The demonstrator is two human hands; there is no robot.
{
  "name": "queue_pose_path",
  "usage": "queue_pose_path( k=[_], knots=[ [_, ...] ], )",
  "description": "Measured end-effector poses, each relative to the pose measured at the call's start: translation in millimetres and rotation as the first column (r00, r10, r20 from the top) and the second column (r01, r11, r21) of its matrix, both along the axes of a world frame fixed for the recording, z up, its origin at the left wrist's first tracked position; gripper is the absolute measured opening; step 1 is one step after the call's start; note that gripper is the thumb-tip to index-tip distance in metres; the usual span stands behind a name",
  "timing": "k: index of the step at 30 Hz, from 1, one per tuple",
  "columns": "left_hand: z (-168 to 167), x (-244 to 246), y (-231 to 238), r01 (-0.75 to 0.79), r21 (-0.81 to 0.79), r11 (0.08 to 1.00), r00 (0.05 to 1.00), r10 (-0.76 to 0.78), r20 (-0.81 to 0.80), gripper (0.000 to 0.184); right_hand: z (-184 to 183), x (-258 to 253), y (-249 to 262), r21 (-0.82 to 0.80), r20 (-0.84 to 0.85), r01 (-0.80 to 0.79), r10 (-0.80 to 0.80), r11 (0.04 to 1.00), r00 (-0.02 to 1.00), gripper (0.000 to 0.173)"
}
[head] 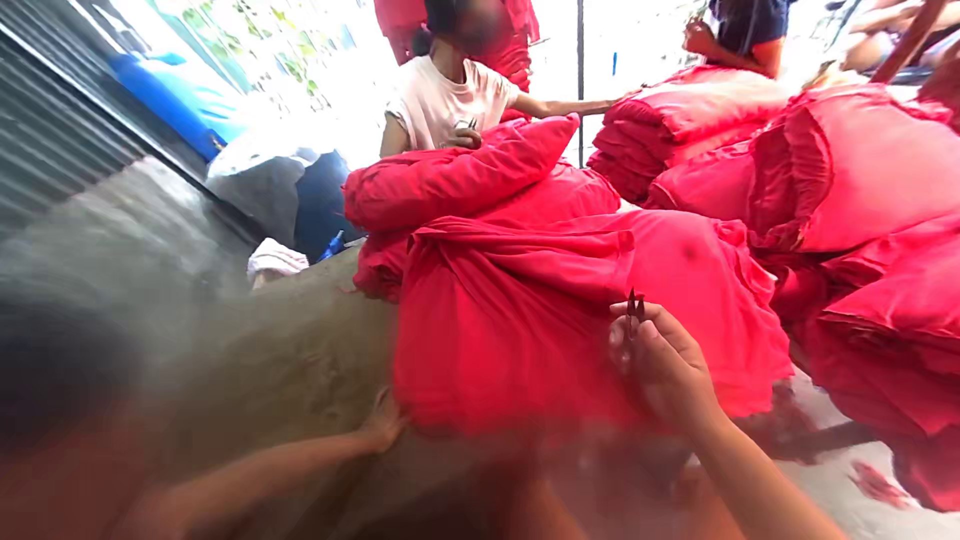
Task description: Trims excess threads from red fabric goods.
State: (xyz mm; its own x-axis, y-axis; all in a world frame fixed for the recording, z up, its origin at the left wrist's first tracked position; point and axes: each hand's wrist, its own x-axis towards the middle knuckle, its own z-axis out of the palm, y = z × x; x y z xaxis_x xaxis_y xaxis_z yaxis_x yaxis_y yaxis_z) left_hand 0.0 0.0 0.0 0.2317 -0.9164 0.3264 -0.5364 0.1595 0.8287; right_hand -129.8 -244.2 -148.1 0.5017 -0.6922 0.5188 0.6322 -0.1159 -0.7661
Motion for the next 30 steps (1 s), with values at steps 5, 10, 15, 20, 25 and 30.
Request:
queue_pose_path(
  k=[5, 10, 15, 20, 25, 30],
  knots=[
    [-67.0, 40.3, -19.4, 0.345, 0.059, 0.937, 0.867, -0.342, 0.364, 0.045, 11.6, -14.6, -2.3, -0.044, -0.080, 0.177, -0.180, 0.983, 0.980, 0.022],
    [-147.3, 70.9, -54.6, -0.144, -0.193, 0.971, 0.809, 0.228, 0.542, 0.027, 16.4, -32.4, -7.6, -0.507, -0.195, 0.329, -0.478, 0.796, 0.857, 0.028],
    [-179.5, 93.5, -60.5, -0.079, -0.287, 0.955, 0.822, 0.226, 0.524, 0.015, 25.9, -12.4, 5.5, -0.818, -0.294, 0.064, -0.511, 0.572, 0.808, 0.044],
    [-156.7, 101.0, -62.7, -0.129, -0.222, 0.966, 0.846, 0.225, 0.484, 0.021, 22.5, 22.8, -4.6, -0.930, -0.339, -0.204, -0.496, 0.306, 0.799, 0.020],
    [-139.4, 94.9, -79.4, -0.331, -0.094, 0.939, 0.831, 0.338, 0.443, 0.024, 38.1, 42.3, -10.7, -0.853, -0.504, -0.239, -0.610, 0.465, 0.612, 0.022],
    [-135.2, 73.5, -88.7, -0.404, -0.321, 0.857, 0.700, 0.515, 0.494, 0.016, 28.9, 57.4, -4.4, -0.904, -0.408, -0.103, -0.768, 0.415, 0.493, 0.027]
  ],
)
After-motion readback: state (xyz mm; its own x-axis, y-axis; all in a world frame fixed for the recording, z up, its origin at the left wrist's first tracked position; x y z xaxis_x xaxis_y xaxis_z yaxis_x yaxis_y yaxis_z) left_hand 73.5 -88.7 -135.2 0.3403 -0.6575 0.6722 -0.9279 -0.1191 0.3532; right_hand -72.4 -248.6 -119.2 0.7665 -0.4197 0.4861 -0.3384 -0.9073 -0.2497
